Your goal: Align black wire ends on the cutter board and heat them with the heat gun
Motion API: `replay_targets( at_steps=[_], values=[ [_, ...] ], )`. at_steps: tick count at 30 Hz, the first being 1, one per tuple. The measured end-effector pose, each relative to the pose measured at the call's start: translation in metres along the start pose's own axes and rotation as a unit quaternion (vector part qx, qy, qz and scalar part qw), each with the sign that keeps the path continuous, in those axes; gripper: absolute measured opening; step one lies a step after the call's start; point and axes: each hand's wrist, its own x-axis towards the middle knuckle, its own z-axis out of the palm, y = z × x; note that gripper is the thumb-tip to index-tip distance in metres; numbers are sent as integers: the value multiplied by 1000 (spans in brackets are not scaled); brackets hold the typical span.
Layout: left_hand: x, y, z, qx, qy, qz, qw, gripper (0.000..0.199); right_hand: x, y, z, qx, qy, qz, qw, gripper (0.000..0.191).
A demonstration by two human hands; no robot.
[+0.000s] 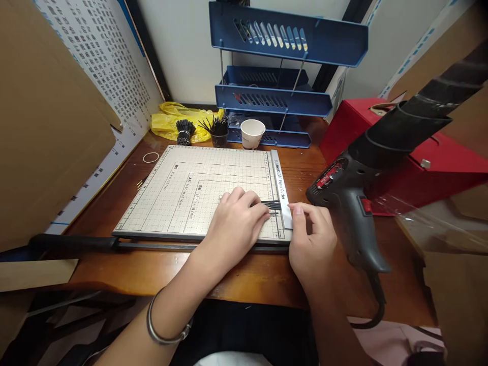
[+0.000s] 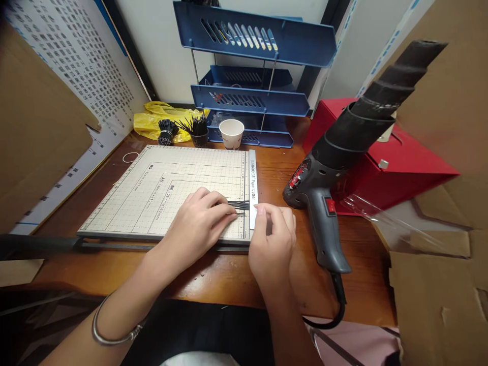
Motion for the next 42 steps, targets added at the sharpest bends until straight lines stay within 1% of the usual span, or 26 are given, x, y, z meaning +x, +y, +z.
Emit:
replay_targets(
  at_steps=[2, 4, 9, 13, 19, 23, 27, 29, 31, 34, 37, 40, 42],
  values=[
    [4, 1, 3, 43, -4, 12, 999, 16, 0, 0, 1, -8, 6, -6, 1000, 25],
    [8, 3, 6, 64, -4, 18, 998, 17, 0, -1, 1, -16, 6, -6, 1000, 23],
    [8, 1, 3, 57, 6, 17, 998, 11, 1, -1, 0, -22, -19, -9, 1000, 18],
    [3, -4, -1, 52, 23, -2, 998, 7, 3, 1, 1, -29, -70, -23, 997, 28],
    [6, -2, -2, 94, 26, -19, 995, 16, 4, 2, -1, -70, -115, -47, 990, 39],
    [10, -1, -3, 114, 10, -17, 993, 19, 4, 1, -1, -101, -153, -40, 982, 40],
    [15, -2, -4, 108, -28, 1, 994, 16, 5, 0, 0, -112, -158, -33, 981, 40],
    [17, -2, -4, 110, -33, 2, 993, 17, 6, 0, 0, -110, -159, -33, 980, 40],
    [16, -3, -4, 108, -24, 1, 994, 16, 7, 0, -1, -107, -164, -31, 980, 41],
    [7, -4, -3, 85, -2, -2, 996, 23, 8, 1, -2, -106, -182, -22, 977, 43],
    [-12, -6, -2, 71, 23, -26, 997, 37, 10, -1, -3, -112, -211, -15, 971, 43],
    [-33, -7, -2, 87, 42, -57, 994, 48, 14, -5, -6, -121, -235, -12, 964, 42],
    [-43, -7, -2, 110, 39, -65, 991, 51, 19, -7, -7, -120, -238, -13, 964, 42]
  ],
)
